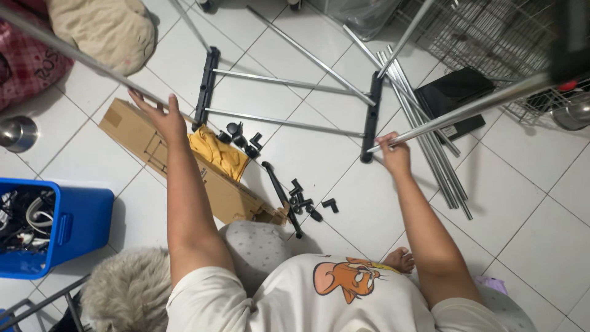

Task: The person assembles a metal frame structure on a tiled floor. They connect silver metal poles into black plastic crossbars and attach black plastic feet to the ends of the poles.

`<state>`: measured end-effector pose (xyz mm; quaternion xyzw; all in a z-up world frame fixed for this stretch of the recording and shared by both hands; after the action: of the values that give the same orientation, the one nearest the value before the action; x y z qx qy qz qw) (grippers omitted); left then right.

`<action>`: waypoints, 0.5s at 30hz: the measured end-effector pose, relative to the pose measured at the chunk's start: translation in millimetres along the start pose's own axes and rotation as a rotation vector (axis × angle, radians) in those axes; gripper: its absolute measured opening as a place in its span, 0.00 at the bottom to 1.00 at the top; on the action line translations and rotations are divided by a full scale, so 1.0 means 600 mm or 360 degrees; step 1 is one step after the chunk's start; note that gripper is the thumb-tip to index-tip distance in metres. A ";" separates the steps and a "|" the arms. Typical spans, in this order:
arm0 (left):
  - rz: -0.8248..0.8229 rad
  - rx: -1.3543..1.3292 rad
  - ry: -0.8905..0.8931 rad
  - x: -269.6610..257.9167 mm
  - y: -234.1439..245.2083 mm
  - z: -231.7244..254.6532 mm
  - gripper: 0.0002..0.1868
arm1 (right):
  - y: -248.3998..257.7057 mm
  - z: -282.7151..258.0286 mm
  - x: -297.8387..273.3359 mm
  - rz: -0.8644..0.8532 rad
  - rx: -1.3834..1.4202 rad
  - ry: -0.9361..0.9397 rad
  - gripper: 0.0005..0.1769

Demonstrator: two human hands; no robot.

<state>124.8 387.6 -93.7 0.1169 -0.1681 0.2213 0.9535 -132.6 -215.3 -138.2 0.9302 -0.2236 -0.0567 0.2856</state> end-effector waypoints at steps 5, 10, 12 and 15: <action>-0.0083 -0.0099 0.0065 0.003 -0.003 -0.022 0.47 | 0.039 -0.040 -0.021 -0.0008 0.0058 -0.0095 0.10; -0.0331 -0.0126 -0.0009 -0.009 0.008 -0.015 0.45 | 0.035 -0.042 -0.064 0.0071 0.0067 -0.0076 0.09; -0.0377 -0.0097 -0.0041 -0.009 0.011 -0.007 0.45 | 0.025 -0.010 -0.076 0.0159 0.0102 -0.0177 0.09; -0.0359 0.0006 0.0088 -0.029 0.018 -0.007 0.46 | -0.015 0.063 -0.096 0.0475 0.0482 0.0127 0.26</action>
<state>106.3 391.8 -102.4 0.1306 -0.1273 0.1161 0.9764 -189.4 -201.8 -175.9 0.9206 -0.3532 0.0573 0.1563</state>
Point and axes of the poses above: each hand's wrist, its own x-axis towards the middle knuckle, its own y-axis out of the back of the hand, z = x × y, the point moved 1 cm from there along x, towards the middle knuckle, and after that the axes turned 1 degree about y, right-handed, at the moved point
